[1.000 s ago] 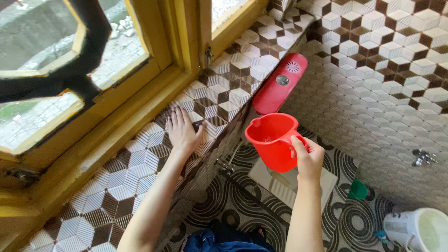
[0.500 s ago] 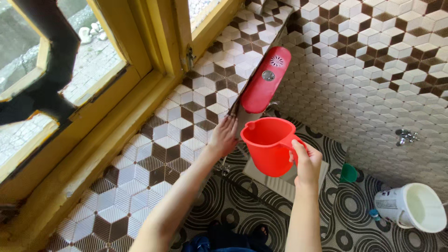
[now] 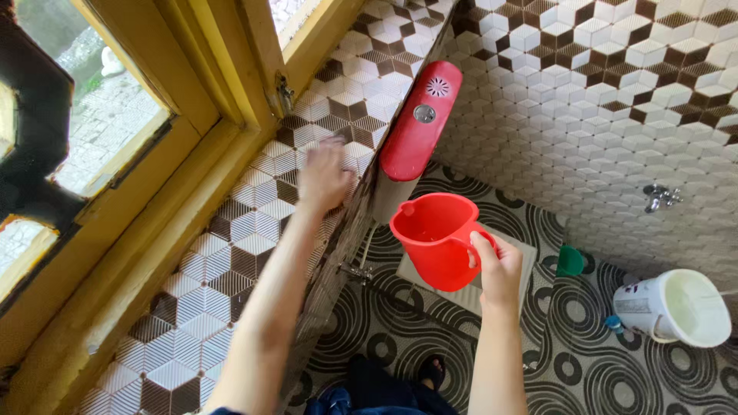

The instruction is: The person cleans a red toilet cistern in a bathroom. They pour water from a red mug into a white bucket, add blue cleaning liquid, and repeatedly pour water onto the cistern while scrubbing it with their hand. The person also rinses the mug under a tap and pours water into the squat toilet.

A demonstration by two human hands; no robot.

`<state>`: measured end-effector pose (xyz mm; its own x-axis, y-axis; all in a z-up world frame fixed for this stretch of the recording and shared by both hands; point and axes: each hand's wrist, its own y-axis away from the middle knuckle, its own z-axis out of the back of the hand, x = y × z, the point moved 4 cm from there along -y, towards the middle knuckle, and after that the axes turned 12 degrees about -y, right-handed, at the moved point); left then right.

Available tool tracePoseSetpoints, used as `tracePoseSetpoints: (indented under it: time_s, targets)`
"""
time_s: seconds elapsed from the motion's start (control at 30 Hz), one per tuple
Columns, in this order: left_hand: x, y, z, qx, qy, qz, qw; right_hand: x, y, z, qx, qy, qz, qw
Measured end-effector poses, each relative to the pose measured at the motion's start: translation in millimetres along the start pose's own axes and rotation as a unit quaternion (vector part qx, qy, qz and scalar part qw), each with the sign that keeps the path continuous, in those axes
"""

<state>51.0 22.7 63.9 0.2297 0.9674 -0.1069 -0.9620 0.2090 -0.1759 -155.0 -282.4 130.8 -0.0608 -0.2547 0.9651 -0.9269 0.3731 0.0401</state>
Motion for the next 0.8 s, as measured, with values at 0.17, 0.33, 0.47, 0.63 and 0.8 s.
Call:
tracePoseSetpoints:
  time_s: [0.17, 0.33, 0.47, 0.63, 0.8]
  targets:
    - [-72, 23, -25, 0.066, -0.226, -0.162, 0.958, 4, -2, -3, 0.004, 0.007, 0.003, 1.000]
    - [-25, 114, 20, 0.061, -0.156, -0.086, 0.982, 3, -8, -5, 0.022, 0.012, 0.000, 1.000]
    - [13, 166, 59, 0.166, -0.081, 0.072, 0.980, 6, -17, 8, 0.032, -0.003, 0.002, 0.999]
    - [11, 133, 42, 0.162, -0.086, 0.191, 0.964, 7, -18, 28, 0.039, -0.006, -0.004, 0.999]
    - [-26, 60, -2, 0.086, -0.087, 0.081, 0.989, 9, -12, 29, 0.069, 0.034, -0.004, 0.997]
